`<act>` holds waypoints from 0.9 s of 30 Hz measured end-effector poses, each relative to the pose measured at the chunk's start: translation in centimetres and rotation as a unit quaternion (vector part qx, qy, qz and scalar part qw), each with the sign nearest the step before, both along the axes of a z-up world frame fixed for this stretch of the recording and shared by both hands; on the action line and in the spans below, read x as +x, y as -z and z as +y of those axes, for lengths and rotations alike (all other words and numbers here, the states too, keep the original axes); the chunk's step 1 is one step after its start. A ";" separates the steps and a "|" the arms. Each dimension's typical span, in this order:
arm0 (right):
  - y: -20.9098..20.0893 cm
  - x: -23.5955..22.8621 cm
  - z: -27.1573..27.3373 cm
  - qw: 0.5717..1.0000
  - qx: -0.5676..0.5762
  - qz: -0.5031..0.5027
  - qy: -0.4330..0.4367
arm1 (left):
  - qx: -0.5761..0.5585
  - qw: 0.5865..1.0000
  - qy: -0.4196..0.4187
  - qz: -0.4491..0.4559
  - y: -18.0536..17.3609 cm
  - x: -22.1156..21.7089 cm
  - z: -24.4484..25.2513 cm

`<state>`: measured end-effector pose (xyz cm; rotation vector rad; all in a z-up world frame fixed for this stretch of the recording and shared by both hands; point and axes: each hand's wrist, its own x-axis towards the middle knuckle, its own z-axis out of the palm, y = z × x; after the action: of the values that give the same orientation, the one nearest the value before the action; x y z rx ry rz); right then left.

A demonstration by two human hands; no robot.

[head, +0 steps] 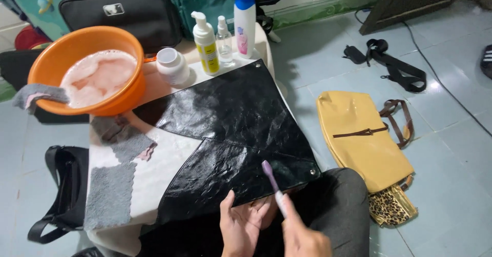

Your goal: Cleaning a black leather bag using a toothbrush, cleaning solution, and a cloth.

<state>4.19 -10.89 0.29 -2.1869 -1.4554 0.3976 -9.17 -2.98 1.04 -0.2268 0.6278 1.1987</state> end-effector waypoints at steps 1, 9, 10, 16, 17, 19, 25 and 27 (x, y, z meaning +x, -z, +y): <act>0.9 -0.6 -0.7 0.997 0.006 -0.035 -0.075 | 0.004 0.999 0.028 0.028 2.3 -0.2 -0.3; -1.0 -0.4 0.9 0.992 -0.071 -0.091 -0.051 | 0.053 0.998 0.026 0.004 0.0 0.2 -0.1; 0.9 -0.7 0.1 0.987 -0.058 -0.088 -0.118 | 0.027 0.999 0.018 0.020 0.8 0.3 0.0; 0.1 1.6 2.0 0.994 -0.063 0.022 0.085 | 0.023 0.999 0.022 -0.031 -0.3 1.1 0.2; 0.0 1.0 2.1 0.984 -0.093 0.051 0.141 | 0.080 0.995 0.048 -0.047 1.8 1.4 -0.1; -0.2 0.5 2.3 0.948 -0.146 0.103 0.264 | 0.010 0.998 0.041 -0.044 -2.7 2.6 0.8; 8.0 3.2 0.0 0.974 0.052 0.090 0.203 | 0.104 0.991 0.029 -0.083 -1.8 3.8 1.1; 11.3 3.6 0.7 0.938 -0.021 0.125 0.324 | -0.051 0.997 0.053 -0.039 -1.7 4.7 1.1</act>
<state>7.83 -10.22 -10.98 -2.3850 -0.5424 0.4443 -4.44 -1.90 2.75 -0.3212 0.6252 1.0520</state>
